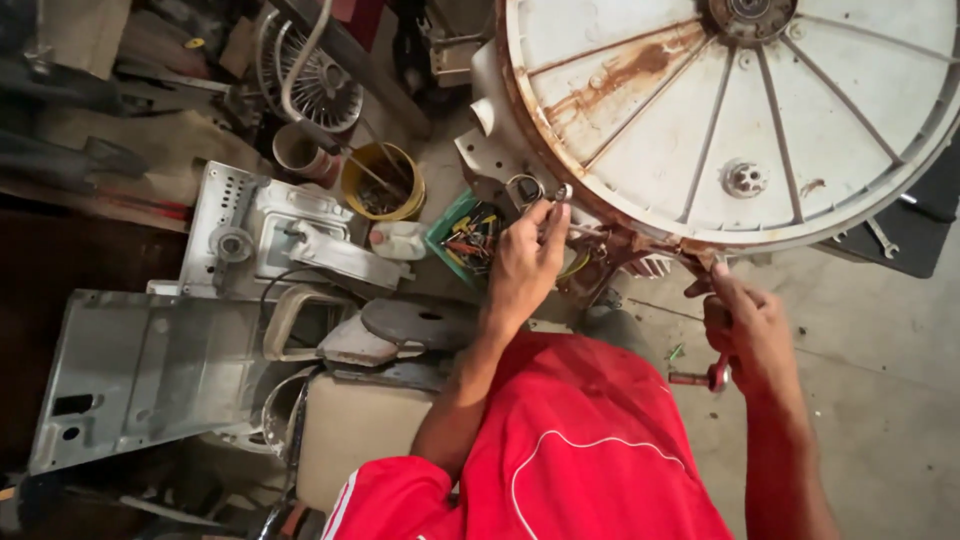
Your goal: Disassembling a washing machine tub assembly using a socket wrench and other hand tools in a workshop.
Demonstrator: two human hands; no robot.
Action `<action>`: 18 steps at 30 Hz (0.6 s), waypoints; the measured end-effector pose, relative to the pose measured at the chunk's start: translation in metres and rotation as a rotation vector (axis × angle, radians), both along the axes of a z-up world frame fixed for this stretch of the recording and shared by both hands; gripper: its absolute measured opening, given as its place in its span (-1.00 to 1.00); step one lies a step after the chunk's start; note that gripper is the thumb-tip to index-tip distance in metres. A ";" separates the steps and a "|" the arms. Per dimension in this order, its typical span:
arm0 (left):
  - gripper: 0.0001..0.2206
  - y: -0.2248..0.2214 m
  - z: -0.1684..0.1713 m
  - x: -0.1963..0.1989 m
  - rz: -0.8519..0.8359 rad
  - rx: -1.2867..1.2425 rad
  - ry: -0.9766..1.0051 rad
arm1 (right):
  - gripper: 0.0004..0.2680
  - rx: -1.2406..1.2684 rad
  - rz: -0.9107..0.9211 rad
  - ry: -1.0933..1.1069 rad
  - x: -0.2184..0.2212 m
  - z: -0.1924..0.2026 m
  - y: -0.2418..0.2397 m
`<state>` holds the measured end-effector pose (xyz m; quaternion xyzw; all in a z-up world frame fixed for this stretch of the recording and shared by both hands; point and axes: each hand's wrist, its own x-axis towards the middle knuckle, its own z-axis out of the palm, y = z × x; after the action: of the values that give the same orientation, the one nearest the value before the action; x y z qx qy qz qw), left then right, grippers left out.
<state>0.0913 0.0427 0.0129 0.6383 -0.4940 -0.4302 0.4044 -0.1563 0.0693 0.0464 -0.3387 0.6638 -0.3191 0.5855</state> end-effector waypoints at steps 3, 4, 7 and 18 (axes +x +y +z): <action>-0.54 0.001 0.001 0.004 -0.037 0.047 0.097 | -0.67 -0.031 0.010 0.055 0.002 0.002 -0.001; -0.50 0.002 0.000 0.004 -0.041 0.087 0.041 | -0.70 -0.040 0.000 0.021 0.002 0.003 -0.002; -0.46 0.008 0.009 0.001 0.005 0.126 -0.027 | -0.73 -0.057 -0.015 0.004 0.006 0.008 -0.001; -0.45 0.015 -0.017 -0.024 0.112 -0.142 -0.184 | -0.74 -0.133 -0.075 -0.040 -0.004 -0.018 0.005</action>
<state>0.0671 0.0574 -0.0036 0.6712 -0.5218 -0.3108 0.4249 -0.1600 0.0744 0.0281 -0.3454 0.6416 -0.3909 0.5623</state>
